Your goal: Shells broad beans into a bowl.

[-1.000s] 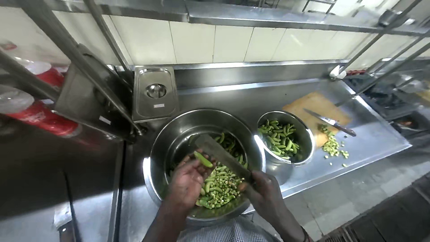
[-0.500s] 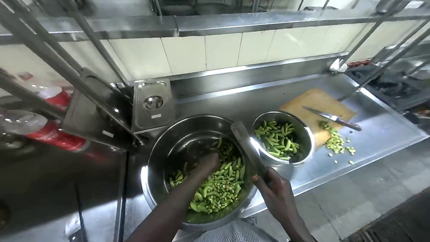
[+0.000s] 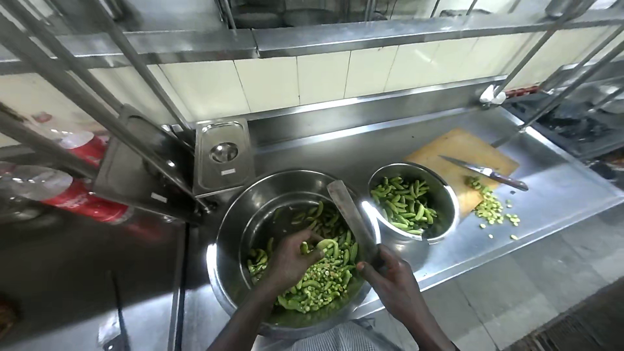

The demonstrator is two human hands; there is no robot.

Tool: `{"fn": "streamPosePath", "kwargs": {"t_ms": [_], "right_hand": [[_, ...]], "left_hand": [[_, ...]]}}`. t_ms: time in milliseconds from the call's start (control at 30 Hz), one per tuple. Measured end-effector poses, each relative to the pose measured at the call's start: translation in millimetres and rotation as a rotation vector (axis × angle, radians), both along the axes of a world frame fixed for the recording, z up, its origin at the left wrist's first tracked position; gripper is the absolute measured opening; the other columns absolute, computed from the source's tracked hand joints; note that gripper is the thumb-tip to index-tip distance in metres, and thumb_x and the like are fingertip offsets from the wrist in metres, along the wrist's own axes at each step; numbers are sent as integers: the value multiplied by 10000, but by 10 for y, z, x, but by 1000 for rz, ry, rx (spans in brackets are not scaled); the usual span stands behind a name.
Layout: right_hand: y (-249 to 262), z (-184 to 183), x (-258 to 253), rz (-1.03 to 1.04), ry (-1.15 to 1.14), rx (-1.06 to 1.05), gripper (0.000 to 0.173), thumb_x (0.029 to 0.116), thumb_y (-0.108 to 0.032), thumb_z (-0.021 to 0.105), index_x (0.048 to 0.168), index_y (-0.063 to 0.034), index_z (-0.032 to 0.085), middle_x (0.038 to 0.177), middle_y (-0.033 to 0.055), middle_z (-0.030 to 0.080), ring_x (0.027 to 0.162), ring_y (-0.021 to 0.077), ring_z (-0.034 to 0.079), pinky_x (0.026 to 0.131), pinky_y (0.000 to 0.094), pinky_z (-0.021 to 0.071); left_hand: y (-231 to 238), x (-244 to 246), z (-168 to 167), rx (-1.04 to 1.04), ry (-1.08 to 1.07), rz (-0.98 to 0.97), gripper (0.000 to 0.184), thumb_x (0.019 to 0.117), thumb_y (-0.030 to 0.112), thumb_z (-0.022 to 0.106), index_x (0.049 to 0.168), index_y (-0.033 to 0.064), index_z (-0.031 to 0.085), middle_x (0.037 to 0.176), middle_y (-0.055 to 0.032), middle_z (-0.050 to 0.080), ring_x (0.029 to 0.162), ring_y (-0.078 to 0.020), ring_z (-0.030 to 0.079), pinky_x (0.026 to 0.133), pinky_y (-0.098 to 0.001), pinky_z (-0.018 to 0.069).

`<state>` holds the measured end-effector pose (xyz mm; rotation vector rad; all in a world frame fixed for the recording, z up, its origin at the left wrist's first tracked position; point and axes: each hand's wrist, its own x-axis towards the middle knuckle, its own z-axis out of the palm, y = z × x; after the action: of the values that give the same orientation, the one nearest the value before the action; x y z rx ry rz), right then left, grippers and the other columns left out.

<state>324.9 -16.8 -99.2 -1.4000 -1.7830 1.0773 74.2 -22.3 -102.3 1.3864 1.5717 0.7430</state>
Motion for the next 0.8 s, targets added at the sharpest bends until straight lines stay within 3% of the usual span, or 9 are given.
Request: {"fn": "streamPosePath", "kwargs": {"t_ms": [67,233,333,533,800], "right_hand": [[-12,31,-69,57,24,-16,416,869,-517,731,1055,-146,705,844,-38,690,767,98,674,698,344,588],[-41,145,-255,155,51,-24,365,824,-468,805,994,-164,696,793,-47,682,706,79,659,657,301,578],[-59,189,-325,190,58,-35,298,863,-419,790,968,-161,682,740,-44,655,633,73,620,589,273,541],[-91,190,-385,201,41,-23,332,890,-477,749,939,-157,679,659,-66,572,542,37,516,511,219,451],[-110,117,-442,129,82,-1,329,931,-461,713,970,-139,654,657,-35,574,510,69,518,477,238,458]], "left_hand": [[-206,57,101,35,-103,26,214,907,190,781,1114,198,730,1069,35,720,874,-115,694,761,-340,607],[-418,178,110,209,-129,-24,188,880,204,783,1067,222,767,1082,80,708,974,-55,668,828,-283,588],[-448,204,81,306,-107,-29,148,898,215,767,1046,219,770,1092,88,710,1002,-50,666,848,-280,588],[-474,269,-2,562,-95,31,141,884,137,733,1018,172,760,1114,58,702,1106,-71,645,913,-270,582],[-476,289,-66,577,-72,104,119,895,234,759,1005,193,744,1085,64,672,1011,-49,646,822,-229,585]]}}
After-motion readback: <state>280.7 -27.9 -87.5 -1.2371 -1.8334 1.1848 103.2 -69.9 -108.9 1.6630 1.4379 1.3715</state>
